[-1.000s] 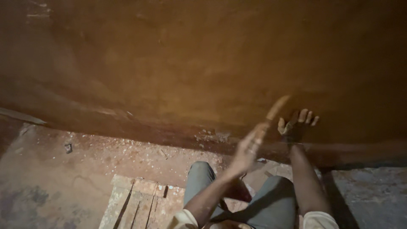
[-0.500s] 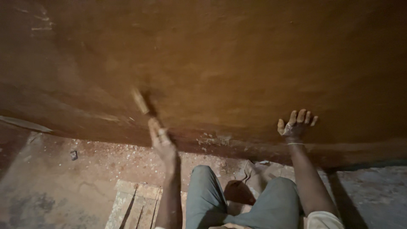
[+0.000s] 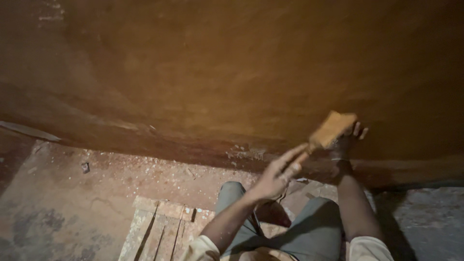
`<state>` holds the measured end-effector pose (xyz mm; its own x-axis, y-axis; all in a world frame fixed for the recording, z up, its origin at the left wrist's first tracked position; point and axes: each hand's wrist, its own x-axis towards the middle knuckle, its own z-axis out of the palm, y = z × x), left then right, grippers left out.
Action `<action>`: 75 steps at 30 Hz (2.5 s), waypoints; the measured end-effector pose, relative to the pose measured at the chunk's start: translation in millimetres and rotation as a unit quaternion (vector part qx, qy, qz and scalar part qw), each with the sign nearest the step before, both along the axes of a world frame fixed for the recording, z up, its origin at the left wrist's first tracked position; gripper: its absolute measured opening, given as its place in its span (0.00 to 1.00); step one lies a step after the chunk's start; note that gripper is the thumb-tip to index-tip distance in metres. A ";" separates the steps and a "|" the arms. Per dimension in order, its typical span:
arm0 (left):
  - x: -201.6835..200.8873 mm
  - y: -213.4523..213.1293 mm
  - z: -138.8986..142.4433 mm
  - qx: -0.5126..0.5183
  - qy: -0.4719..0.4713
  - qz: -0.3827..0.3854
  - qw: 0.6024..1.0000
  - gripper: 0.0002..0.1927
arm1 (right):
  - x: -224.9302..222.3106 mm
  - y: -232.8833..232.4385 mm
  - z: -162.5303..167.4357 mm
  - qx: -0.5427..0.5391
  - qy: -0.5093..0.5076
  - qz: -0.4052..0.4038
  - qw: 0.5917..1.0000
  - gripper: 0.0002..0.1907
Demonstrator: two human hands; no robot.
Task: The person paints a brown wall using a paintbrush held in the right hand while supporting themselves with the left hand against the wall. The person remains seated on the floor or a low platform and repeatedly applies paint in horizontal strokes along the lower portion of the wall.
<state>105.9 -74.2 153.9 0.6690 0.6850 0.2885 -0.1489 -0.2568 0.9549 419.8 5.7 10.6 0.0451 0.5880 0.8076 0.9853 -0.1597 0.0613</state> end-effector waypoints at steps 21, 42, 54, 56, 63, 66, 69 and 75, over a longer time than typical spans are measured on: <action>-54.5 37.9 10.2 0.114 0.003 0.433 0.894 0.32 | -9.6 3.7 -6.7 0.111 -0.047 0.028 0.992 0.40; -53.6 -11.1 -26.3 0.122 -0.064 0.257 0.957 0.26 | 14.5 -14.4 168.1 0.242 -0.050 0.190 0.950 0.28; 10.3 -6.7 -17.2 0.179 0.020 0.234 0.955 0.33 | 26.4 12.6 189.6 0.237 -0.109 0.120 0.958 0.29; 18.1 7.1 -9.3 0.195 0.044 0.213 0.956 0.29 | 27.4 14.1 188.4 0.230 -0.102 0.112 0.961 0.29; 20.7 51.9 -5.3 0.029 0.072 0.198 0.977 0.24 | 31.0 16.9 183.7 0.230 -0.108 0.092 0.963 0.26; -15.0 49.8 -24.6 0.046 -0.015 0.291 0.956 0.22 | 32.9 18.8 184.6 0.242 -0.119 0.085 0.959 0.26; -55.8 42.7 -45.2 0.122 -0.053 0.430 0.893 0.20 | 34.9 22.2 186.3 0.250 -0.123 0.083 0.957 0.27; -80.3 32.3 -40.7 0.224 -0.144 0.548 0.793 0.26 | 37.0 24.4 187.2 0.269 -0.130 0.102 0.949 0.26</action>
